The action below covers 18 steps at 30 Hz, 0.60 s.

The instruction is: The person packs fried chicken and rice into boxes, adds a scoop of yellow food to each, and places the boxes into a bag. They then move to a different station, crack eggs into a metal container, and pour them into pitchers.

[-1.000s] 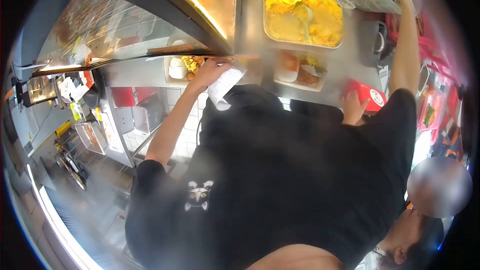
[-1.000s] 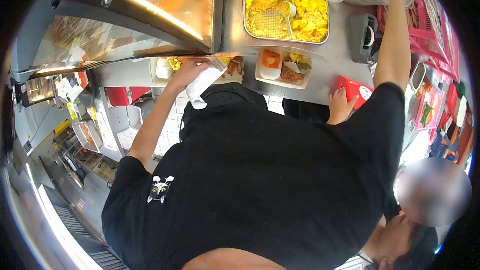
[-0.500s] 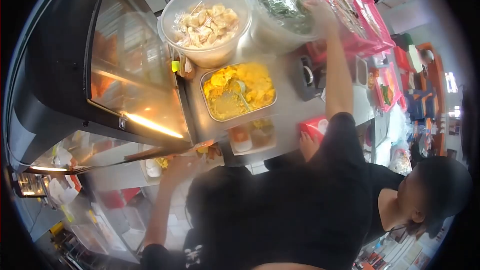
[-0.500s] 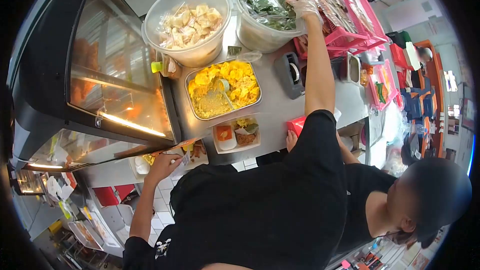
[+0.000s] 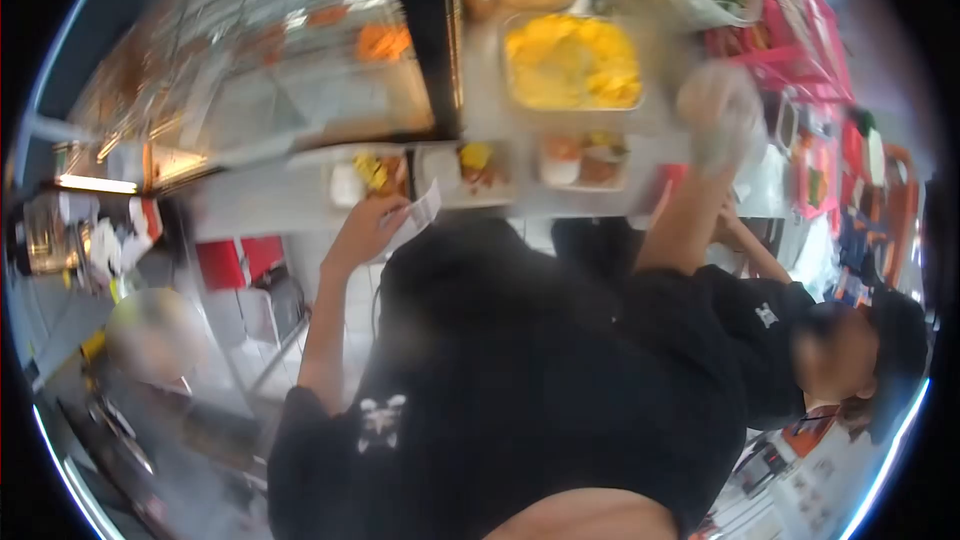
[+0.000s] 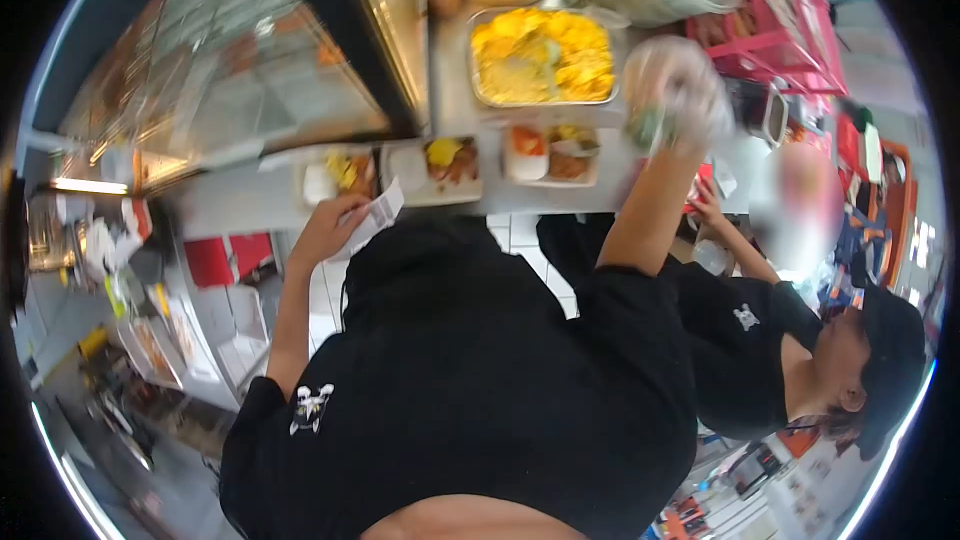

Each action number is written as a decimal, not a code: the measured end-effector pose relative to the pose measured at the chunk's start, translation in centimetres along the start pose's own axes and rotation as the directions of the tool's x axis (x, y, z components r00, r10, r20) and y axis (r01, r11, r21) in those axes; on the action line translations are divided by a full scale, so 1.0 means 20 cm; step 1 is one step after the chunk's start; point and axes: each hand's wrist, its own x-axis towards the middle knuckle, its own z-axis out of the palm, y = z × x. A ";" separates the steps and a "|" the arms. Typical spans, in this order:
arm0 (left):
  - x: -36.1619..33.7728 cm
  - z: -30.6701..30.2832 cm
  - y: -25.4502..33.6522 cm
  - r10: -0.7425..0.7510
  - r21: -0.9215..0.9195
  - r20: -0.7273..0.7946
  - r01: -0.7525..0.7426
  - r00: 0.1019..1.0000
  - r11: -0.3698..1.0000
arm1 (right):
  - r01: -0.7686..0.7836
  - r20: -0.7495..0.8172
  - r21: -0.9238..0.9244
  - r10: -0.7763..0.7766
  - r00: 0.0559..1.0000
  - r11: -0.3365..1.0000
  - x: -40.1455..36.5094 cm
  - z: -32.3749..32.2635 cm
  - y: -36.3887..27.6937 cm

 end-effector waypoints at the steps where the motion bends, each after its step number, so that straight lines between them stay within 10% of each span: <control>1: -0.05 -0.01 -0.03 -0.029 -0.055 -0.037 0.026 0.999 0.998 | -0.054 0.242 0.212 0.001 0.970 0.976 -0.07 0.28 -0.06; 2: -0.11 -0.03 -0.06 -0.045 -0.108 -0.072 0.037 0.996 0.993 | -0.146 0.457 0.389 -0.052 0.888 0.910 -0.15 0.53 -0.15; 3: -0.18 -0.04 -0.09 -0.052 -0.119 -0.083 0.042 0.995 0.992 | -0.397 0.188 0.044 0.382 0.905 0.917 -0.29 0.71 -0.21; 4: -0.23 -0.06 -0.11 -0.130 -0.130 -0.089 0.117 0.988 0.985 | -0.693 0.401 -0.024 0.642 0.654 0.721 -0.30 0.78 -0.01; 6: -0.36 -0.08 -0.19 -0.209 -0.162 -0.097 0.192 0.973 0.968 | -0.041 0.114 -0.678 0.161 0.980 0.734 -0.48 1.05 0.33; 7: -0.42 -0.09 -0.24 -0.226 -0.215 -0.125 0.195 0.966 0.957 | -0.034 0.124 -0.682 0.162 0.979 0.730 -0.48 1.14 0.29; 9: -0.50 -0.12 -0.32 -0.241 -0.271 -0.155 0.194 0.958 0.943 | -0.682 -0.180 -0.525 0.716 0.674 0.510 -0.49 1.32 0.11; 13: -0.57 -0.17 -0.39 -0.236 -0.218 -0.080 0.214 0.968 0.952 | -0.711 0.445 0.070 0.616 0.650 0.699 -0.44 1.55 0.02; 14: -0.57 -0.17 -0.42 -0.209 -0.166 -0.017 0.204 0.978 0.965 | -0.530 0.570 -0.266 0.575 0.586 0.805 -0.37 1.61 0.07; 15: -0.55 -0.16 -0.42 -0.046 -0.117 -0.046 0.040 0.998 0.992 | -0.163 0.544 -0.369 0.355 0.760 0.915 -0.38 1.65 0.10; 16: -0.51 -0.19 -0.35 -0.169 -0.028 0.128 0.174 0.977 0.984 | 0.366 0.583 -0.641 0.118 0.804 0.675 -0.46 1.68 0.39; 18: -0.46 -0.10 -0.45 0.150 0.091 0.090 -0.158 0.985 0.983 | -0.311 0.219 -0.582 0.514 0.830 0.751 -0.32 1.62 -0.05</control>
